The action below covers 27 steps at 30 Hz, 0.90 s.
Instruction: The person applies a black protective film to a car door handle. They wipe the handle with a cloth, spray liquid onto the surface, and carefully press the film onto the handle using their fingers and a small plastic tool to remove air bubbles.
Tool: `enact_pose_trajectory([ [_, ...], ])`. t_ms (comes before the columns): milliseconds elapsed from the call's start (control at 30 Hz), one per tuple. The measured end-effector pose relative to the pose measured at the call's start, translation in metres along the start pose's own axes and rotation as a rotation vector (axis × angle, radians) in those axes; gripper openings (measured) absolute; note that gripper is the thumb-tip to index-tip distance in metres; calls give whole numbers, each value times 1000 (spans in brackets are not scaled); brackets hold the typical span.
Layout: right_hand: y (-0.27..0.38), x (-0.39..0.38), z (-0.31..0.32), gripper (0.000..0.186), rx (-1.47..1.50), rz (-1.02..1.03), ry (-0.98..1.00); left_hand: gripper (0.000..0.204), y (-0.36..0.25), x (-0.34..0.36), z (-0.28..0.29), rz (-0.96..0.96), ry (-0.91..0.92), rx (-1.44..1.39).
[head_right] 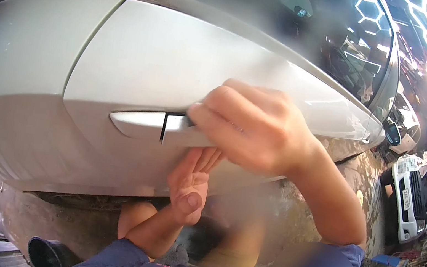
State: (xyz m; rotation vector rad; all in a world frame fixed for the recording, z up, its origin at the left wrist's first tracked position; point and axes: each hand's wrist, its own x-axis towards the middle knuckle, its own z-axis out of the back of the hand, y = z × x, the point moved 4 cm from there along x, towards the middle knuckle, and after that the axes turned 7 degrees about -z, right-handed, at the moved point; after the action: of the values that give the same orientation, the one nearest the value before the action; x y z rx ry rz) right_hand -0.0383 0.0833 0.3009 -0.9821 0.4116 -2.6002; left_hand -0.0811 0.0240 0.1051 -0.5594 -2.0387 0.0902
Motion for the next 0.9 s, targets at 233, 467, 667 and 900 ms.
enact_pose_trajectory([
  [233,-1,1,1,39,-29,4,45,91,-2,3,-4,-22,-63,21],
  [467,-1,1,4,37,-35,-5,19,99,5,1,-2,-39,-6,-53],
  [667,-4,7,-7,36,18,37,-53,92,2,2,-7,-23,-76,0],
  [900,-2,16,-3,33,63,-41,61,93,2,1,-7,-16,-82,18],
])
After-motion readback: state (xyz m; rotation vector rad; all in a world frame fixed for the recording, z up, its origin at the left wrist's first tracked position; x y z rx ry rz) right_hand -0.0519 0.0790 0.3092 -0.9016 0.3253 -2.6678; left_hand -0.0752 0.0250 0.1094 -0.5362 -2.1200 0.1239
